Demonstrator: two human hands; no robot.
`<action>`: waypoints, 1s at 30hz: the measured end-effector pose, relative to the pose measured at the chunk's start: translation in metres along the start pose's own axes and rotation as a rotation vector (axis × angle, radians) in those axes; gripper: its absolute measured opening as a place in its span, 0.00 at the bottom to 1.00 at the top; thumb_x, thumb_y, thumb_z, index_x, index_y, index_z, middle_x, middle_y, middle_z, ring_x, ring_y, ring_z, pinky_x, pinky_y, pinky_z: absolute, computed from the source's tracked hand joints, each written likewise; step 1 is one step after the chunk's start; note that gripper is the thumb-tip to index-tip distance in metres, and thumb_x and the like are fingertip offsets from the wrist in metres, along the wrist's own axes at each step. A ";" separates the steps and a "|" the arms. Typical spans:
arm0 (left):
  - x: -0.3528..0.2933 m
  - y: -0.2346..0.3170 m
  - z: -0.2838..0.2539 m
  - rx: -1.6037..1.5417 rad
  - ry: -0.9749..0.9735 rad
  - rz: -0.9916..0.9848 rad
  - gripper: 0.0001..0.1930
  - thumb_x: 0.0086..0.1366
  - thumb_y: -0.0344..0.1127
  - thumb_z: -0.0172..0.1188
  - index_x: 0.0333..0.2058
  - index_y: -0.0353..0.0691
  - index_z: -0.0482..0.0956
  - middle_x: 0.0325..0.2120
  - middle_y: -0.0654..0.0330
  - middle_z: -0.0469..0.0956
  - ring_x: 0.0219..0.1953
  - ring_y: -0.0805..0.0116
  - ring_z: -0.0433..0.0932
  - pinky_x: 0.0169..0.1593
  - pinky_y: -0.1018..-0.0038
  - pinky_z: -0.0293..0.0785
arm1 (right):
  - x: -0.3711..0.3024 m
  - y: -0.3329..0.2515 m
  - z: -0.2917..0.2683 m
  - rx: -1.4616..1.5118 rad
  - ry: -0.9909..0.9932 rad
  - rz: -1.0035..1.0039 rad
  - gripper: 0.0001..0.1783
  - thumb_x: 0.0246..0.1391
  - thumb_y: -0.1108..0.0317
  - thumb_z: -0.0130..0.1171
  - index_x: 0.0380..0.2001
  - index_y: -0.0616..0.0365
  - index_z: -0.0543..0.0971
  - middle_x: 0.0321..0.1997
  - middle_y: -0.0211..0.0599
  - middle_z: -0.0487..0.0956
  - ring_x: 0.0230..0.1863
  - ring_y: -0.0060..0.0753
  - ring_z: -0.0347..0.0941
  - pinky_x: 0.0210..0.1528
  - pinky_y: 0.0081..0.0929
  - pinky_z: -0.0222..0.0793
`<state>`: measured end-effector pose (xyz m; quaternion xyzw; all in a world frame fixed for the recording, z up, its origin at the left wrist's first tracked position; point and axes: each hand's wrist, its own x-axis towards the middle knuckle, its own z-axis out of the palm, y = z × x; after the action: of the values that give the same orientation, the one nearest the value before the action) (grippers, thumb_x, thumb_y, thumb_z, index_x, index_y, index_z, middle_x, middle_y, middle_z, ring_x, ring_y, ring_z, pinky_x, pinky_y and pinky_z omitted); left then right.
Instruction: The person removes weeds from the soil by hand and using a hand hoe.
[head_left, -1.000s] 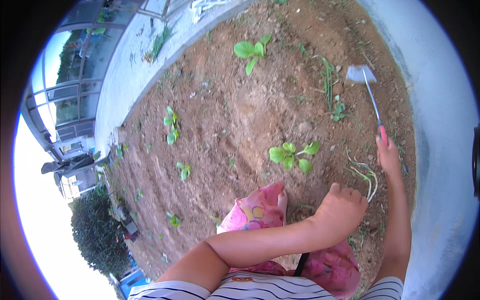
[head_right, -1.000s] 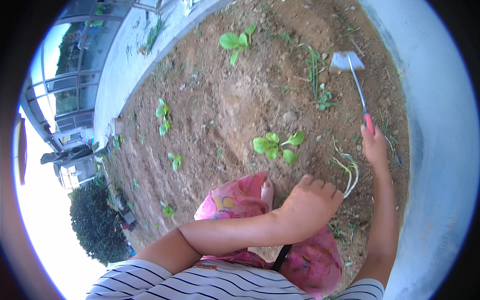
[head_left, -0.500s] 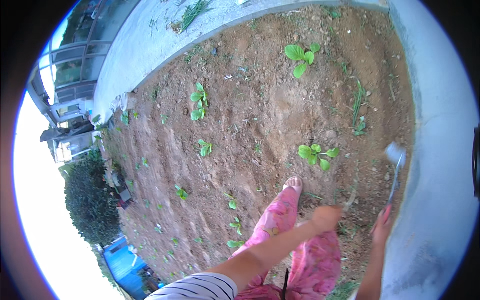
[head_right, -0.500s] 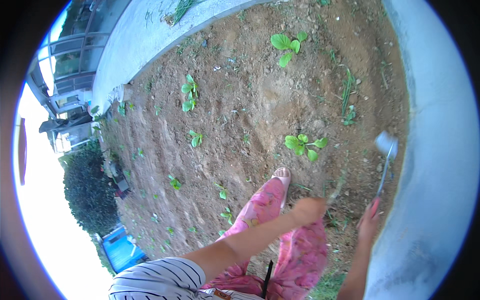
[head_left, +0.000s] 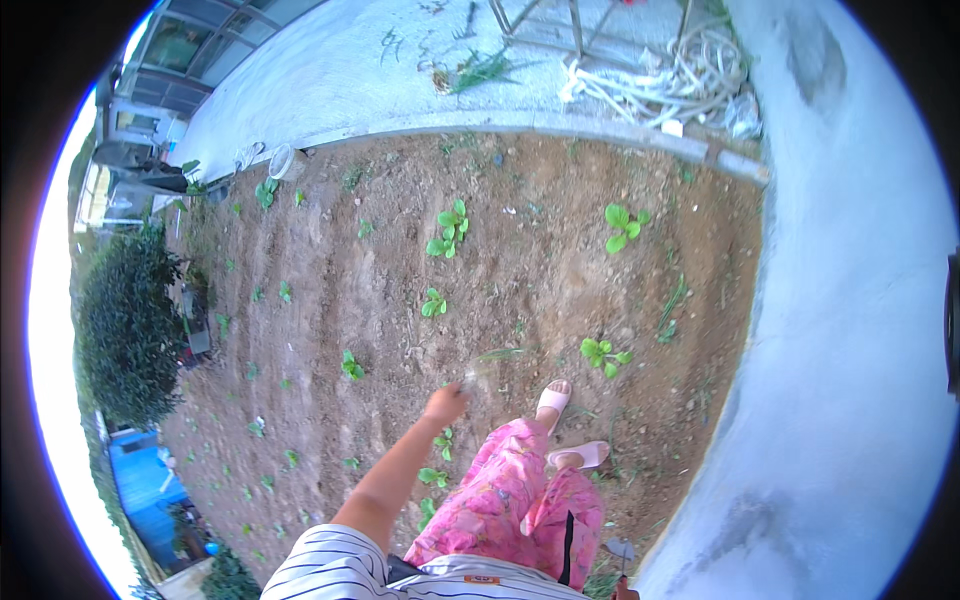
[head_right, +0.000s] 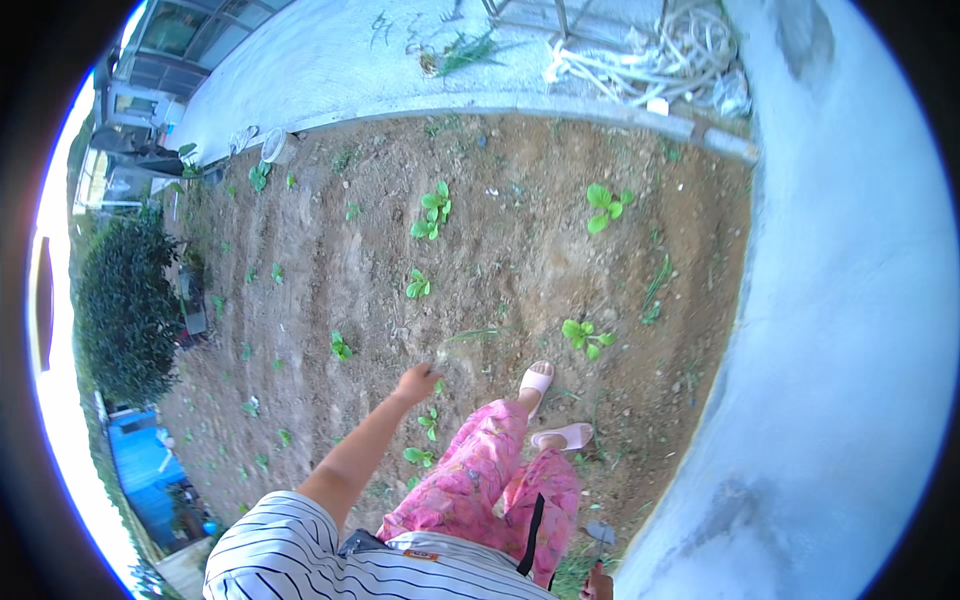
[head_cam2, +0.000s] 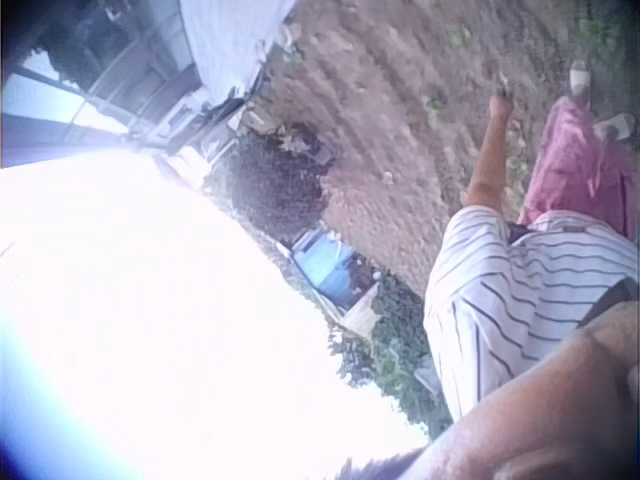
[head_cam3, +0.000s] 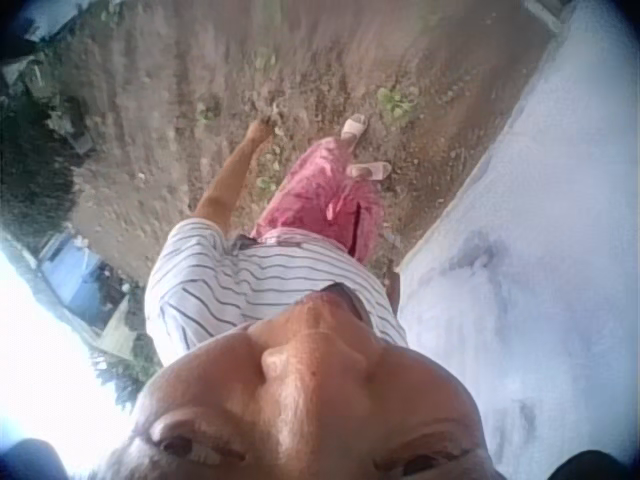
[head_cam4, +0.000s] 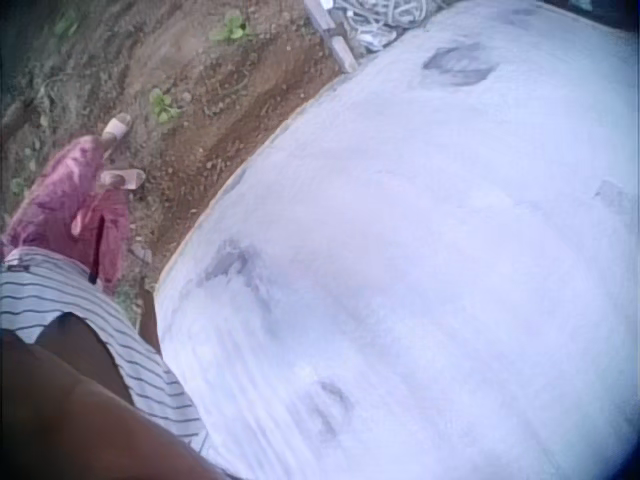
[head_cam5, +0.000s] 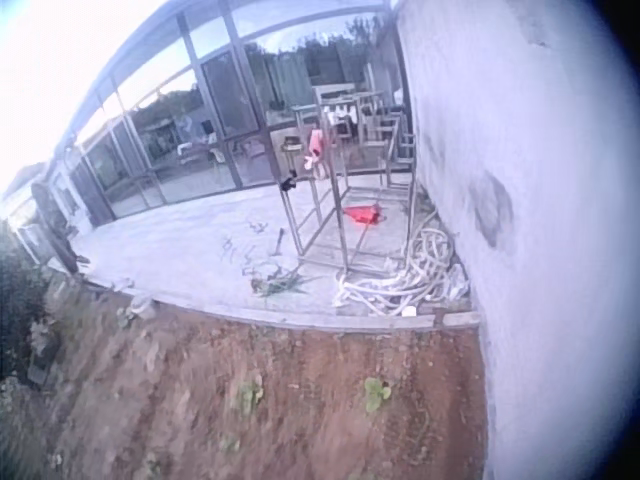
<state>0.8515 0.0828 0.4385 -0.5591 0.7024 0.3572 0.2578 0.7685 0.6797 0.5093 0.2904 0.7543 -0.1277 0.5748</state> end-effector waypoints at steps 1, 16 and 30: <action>-0.010 -0.033 -0.018 -0.087 -0.032 -0.068 0.19 0.57 0.49 0.52 0.34 0.36 0.75 0.31 0.45 0.77 0.36 0.47 0.76 0.40 0.61 0.70 | -0.014 -0.009 -0.007 -0.002 -0.008 -0.018 0.29 0.53 0.41 0.47 0.16 0.58 0.71 0.10 0.31 0.66 0.12 0.28 0.63 0.16 0.31 0.61; -0.117 -0.247 -0.005 -0.191 -0.216 -0.502 0.16 0.52 0.43 0.56 0.39 0.44 0.78 0.34 0.51 0.78 0.40 0.53 0.77 0.43 0.65 0.72 | -0.128 -0.158 -0.090 0.247 0.061 -0.148 0.16 0.55 0.53 0.50 0.29 0.55 0.68 0.16 0.26 0.64 0.12 0.21 0.60 0.12 0.23 0.60; -0.080 -0.094 -0.164 -0.737 0.087 -0.464 0.11 0.59 0.36 0.54 0.32 0.31 0.74 0.18 0.58 0.73 0.19 0.68 0.74 0.23 0.72 0.72 | -0.173 -0.335 -0.130 -0.509 0.044 -0.063 0.17 0.55 0.53 0.51 0.25 0.58 0.69 0.16 0.30 0.67 0.13 0.26 0.62 0.16 0.28 0.61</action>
<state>0.9683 -0.0094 0.5796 -0.7712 0.3940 0.4928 0.0848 0.4990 0.4300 0.6648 0.1152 0.7833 0.0549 0.6084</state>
